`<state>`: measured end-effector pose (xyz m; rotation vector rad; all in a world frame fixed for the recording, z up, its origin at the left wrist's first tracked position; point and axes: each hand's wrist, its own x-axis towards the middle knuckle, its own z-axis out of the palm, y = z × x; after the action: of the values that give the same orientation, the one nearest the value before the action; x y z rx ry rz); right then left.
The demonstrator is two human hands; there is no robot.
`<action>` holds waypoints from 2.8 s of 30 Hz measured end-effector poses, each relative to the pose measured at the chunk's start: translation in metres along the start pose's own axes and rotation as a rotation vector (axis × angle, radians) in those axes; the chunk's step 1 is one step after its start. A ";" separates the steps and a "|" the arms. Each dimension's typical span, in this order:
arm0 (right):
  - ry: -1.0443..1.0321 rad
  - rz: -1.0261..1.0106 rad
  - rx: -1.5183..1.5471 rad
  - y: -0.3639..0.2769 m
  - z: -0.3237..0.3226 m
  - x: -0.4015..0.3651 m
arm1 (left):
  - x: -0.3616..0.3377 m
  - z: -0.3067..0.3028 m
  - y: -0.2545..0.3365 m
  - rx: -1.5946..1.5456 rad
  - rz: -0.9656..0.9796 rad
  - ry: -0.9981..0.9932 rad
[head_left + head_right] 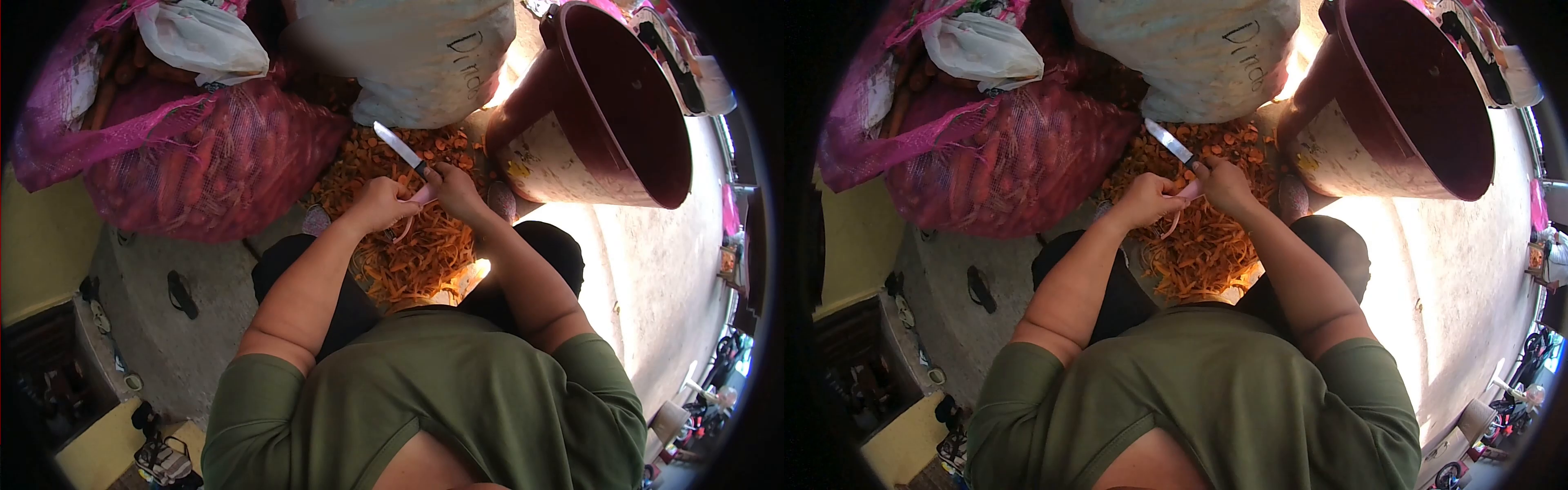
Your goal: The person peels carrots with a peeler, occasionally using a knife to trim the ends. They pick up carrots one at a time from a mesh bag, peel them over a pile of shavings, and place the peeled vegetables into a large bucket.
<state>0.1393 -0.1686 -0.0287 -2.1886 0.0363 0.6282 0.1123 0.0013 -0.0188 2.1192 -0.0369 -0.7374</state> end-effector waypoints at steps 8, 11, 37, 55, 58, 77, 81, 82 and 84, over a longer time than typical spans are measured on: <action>0.136 0.009 0.358 0.015 0.006 0.005 | -0.013 0.012 0.019 0.152 0.062 0.009; 0.234 0.061 0.316 0.009 0.001 0.006 | -0.011 0.012 0.017 0.095 0.090 0.002; 0.112 0.184 0.253 -0.001 -0.004 0.005 | -0.018 -0.033 0.030 0.016 0.221 0.252; -0.052 -0.025 0.411 -0.009 -0.003 0.014 | 0.025 -0.406 -0.081 -0.315 -0.213 1.193; 0.004 -0.082 0.341 -0.006 -0.003 0.014 | 0.023 -0.414 -0.095 -0.361 -0.157 1.150; 0.059 -0.099 0.532 -0.021 -0.033 -0.005 | -0.071 -0.056 0.010 -1.632 -0.056 0.633; 0.044 -0.131 0.674 -0.016 -0.028 -0.010 | -0.057 0.000 0.006 -1.612 -0.223 0.402; 0.039 -0.131 0.685 -0.015 -0.027 -0.013 | -0.055 0.004 0.004 -1.584 -0.195 0.304; 0.033 -0.133 0.712 -0.014 -0.029 -0.017 | -0.047 0.010 -0.002 -1.513 -0.162 0.172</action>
<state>0.1395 -0.1841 0.0039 -1.4969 0.1128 0.4168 0.0677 0.0084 -0.0013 0.7108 0.6017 -0.3947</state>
